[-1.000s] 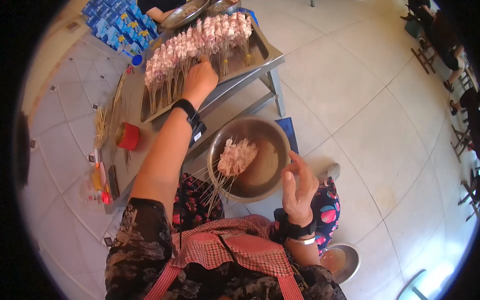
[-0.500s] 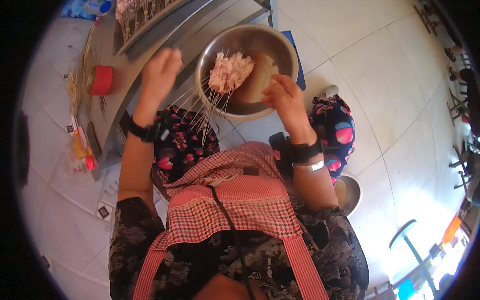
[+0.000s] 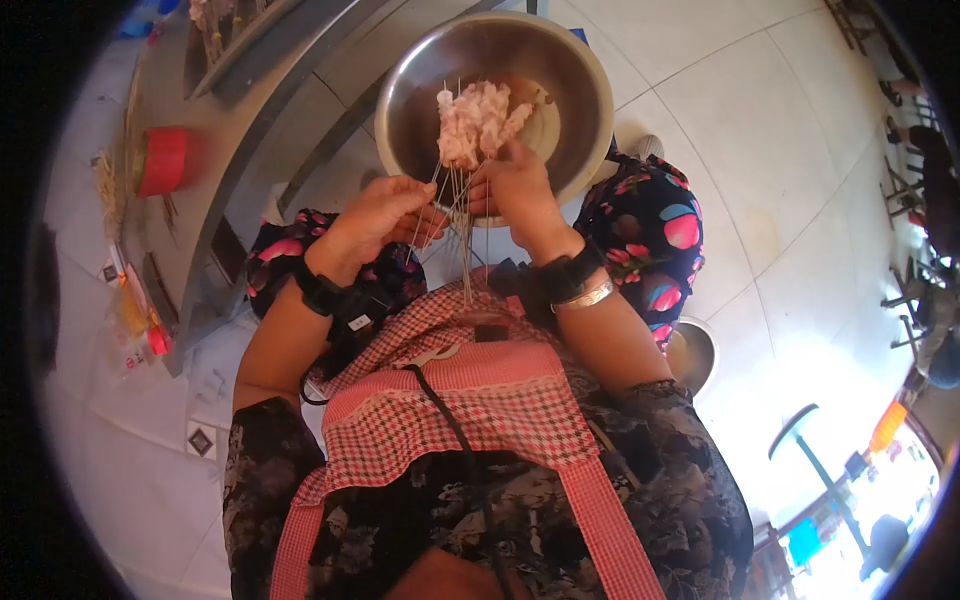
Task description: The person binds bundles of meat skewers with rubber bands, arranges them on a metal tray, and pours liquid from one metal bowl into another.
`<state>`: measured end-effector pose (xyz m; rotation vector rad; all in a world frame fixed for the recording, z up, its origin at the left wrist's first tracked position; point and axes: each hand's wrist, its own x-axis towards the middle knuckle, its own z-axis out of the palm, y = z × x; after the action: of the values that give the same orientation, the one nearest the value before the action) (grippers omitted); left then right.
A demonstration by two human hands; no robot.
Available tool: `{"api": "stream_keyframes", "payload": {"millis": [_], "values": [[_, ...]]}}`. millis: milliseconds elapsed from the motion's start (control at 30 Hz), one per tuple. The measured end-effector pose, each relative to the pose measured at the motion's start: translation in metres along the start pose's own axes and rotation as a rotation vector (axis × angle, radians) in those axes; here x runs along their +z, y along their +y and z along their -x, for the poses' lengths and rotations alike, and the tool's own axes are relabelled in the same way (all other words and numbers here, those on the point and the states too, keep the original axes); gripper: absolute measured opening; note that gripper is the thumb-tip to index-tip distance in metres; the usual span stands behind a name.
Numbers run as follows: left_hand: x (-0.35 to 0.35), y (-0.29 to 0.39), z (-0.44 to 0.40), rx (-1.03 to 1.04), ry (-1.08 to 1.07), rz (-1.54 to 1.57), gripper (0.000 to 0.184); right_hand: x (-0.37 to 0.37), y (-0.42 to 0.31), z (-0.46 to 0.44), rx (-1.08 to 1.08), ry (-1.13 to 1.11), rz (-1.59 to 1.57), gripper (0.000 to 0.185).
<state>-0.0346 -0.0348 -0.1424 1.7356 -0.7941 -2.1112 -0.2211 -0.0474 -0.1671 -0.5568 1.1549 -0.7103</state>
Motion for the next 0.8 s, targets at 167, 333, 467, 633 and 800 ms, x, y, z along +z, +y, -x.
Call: {"api": "stream_keyframes", "payload": {"millis": [167,333,467,633,800], "values": [[0.007,-0.001,-0.002,0.109,-0.023,-0.135,0.023,-0.001,-0.012,0.011,0.045,-0.043,-0.031,0.035],[0.026,-0.002,0.009,0.596,0.262,-0.897,0.018,-0.015,-0.015,0.028,-0.009,-0.083,0.016,0.025],[0.028,0.008,0.014,0.447,0.093,-0.577,0.02,-0.019,-0.015,0.032,0.064,-0.117,-0.236,0.02],[0.039,0.014,0.011,0.099,-0.127,0.002,0.02,-0.013,-0.019,0.032,0.054,-0.082,-0.039,0.019],[0.043,0.006,0.008,0.132,-0.076,0.115,0.014,-0.007,-0.014,0.023,0.024,-0.041,0.097,0.016]]}}
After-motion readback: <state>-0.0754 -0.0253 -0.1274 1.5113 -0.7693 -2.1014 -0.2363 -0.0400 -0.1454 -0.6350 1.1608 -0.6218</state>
